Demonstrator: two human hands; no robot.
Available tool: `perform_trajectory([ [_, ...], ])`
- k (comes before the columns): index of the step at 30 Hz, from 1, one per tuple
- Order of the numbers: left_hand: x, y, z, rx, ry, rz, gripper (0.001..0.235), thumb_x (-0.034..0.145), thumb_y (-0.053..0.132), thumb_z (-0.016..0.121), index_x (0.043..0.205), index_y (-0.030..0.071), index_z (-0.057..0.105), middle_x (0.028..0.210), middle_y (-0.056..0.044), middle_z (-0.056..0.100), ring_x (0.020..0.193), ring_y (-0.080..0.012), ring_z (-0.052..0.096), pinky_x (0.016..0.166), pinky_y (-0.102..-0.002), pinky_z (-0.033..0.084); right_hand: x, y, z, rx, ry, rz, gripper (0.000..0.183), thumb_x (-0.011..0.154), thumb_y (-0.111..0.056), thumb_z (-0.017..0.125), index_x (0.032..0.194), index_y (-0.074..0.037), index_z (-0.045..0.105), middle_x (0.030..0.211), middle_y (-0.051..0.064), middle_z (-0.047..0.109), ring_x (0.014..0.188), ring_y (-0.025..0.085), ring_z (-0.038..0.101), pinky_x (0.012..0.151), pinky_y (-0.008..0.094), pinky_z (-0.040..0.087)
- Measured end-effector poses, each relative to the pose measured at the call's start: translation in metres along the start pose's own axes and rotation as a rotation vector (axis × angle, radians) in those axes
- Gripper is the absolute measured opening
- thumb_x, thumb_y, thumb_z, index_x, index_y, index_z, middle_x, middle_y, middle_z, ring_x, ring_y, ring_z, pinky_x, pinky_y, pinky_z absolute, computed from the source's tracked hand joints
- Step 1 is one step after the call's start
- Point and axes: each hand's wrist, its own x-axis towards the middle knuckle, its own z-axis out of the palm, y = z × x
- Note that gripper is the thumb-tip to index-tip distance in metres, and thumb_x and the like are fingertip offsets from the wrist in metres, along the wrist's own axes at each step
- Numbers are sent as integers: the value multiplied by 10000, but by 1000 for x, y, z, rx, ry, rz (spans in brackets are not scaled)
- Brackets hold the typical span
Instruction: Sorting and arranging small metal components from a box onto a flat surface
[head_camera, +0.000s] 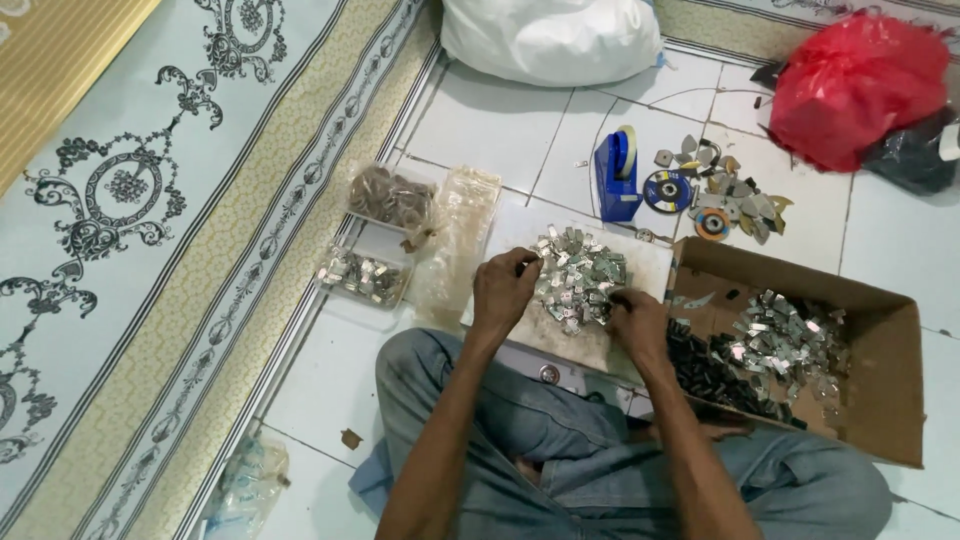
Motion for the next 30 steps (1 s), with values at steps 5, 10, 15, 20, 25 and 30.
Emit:
perform_trajectory([
  [5,2,-7,15,-17,-50,-46,203,888,291,687,978,148,798,665,-100,721,724,-324,732,701,-435,555,-19,-44,-33,560,98,248,227,877,-100,770,1103,-69,774,1008,160,750,955,299,711,817,409,592],
  [10,6,-6,27,-20,-77,-19,248,900,290,674,1013,108,798,682,-126,724,737,-341,733,700,-436,553,-4,-53,-17,1199,132,494,371,859,-57,834,1203,-15,700,1156,173,682,1055,286,685,951,448,596],
  [15,2,4,33,-10,-104,-37,226,887,294,687,1005,144,808,719,-119,742,803,-366,746,743,-457,559,2,-99,-6,1244,33,471,345,807,-58,880,1118,-22,735,1056,146,716,959,278,723,879,421,627],
  [20,1,2,34,-15,-82,-5,226,901,297,689,1011,136,803,740,-132,751,824,-375,751,758,-469,570,-3,-117,-5,1112,4,409,296,843,-15,829,1119,36,732,1060,224,715,963,289,703,866,448,626],
  [25,5,-9,39,-59,-87,-6,241,905,308,683,1011,126,799,711,-116,743,773,-345,751,736,-451,569,-3,-133,-15,1080,-58,423,272,906,13,704,1172,68,715,1097,285,702,1001,337,704,896,494,614],
  [30,8,-8,41,-108,-90,-71,233,888,324,681,991,152,800,665,-87,725,731,-289,744,734,-425,566,-14,-160,-40,732,-111,267,320,889,38,653,1189,-2,758,1061,269,730,975,319,695,814,481,615],
])
